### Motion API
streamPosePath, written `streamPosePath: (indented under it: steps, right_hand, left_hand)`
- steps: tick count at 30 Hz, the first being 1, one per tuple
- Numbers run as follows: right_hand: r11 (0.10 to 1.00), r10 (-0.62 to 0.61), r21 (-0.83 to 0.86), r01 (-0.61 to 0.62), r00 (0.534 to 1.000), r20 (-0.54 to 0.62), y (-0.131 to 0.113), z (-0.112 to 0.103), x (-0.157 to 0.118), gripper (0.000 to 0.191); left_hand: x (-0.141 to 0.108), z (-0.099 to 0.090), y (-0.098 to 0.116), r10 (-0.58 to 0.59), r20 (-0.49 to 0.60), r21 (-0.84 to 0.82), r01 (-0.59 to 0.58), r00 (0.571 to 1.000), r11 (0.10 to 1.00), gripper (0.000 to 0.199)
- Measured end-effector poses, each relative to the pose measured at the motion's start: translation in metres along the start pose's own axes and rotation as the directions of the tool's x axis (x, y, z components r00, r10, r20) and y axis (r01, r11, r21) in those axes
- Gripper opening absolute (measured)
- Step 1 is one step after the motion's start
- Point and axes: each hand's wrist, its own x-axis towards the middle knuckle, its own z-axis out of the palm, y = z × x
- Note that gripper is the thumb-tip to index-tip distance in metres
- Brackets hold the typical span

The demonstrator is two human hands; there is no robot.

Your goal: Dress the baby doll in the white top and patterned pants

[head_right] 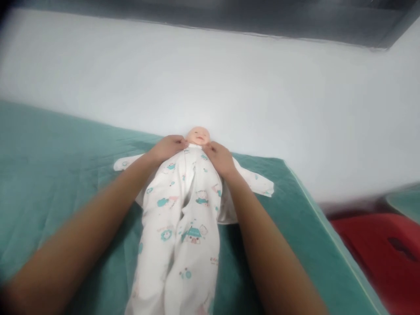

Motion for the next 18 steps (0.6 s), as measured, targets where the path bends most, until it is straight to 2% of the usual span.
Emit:
streamPosePath:
  steps: [6, 12, 15, 18]
  right_hand:
    - [0.993, 0.051, 0.110, -0.037, 0.991, -0.128, 0.006, 0.007, -0.014, 0.032]
    - [0.981, 0.018, 0.195, 0.007, 0.991, -0.131, 0.013, 0.005, -0.023, 0.018]
    - [0.986, -0.015, 0.161, 0.039, 0.989, -0.145, 0.019, 0.002, -0.025, 0.019]
    - [0.995, -0.045, 0.078, 0.057, 0.989, -0.143, 0.022, -0.003, -0.027, 0.025]
  left_hand:
    - [-0.014, 0.006, 0.006, 0.014, -0.079, 0.108, -0.005, 0.997, 0.994, 0.021]
    - [-0.027, 0.006, 0.004, -0.027, -0.086, 0.155, 0.041, 0.996, 0.987, 0.019]
    - [-0.029, 0.003, -0.001, -0.012, -0.088, 0.182, 0.028, 0.996, 0.983, 0.021]
    - [-0.033, -0.005, -0.004, 0.000, -0.041, 0.191, 0.008, 0.999, 0.981, 0.024]
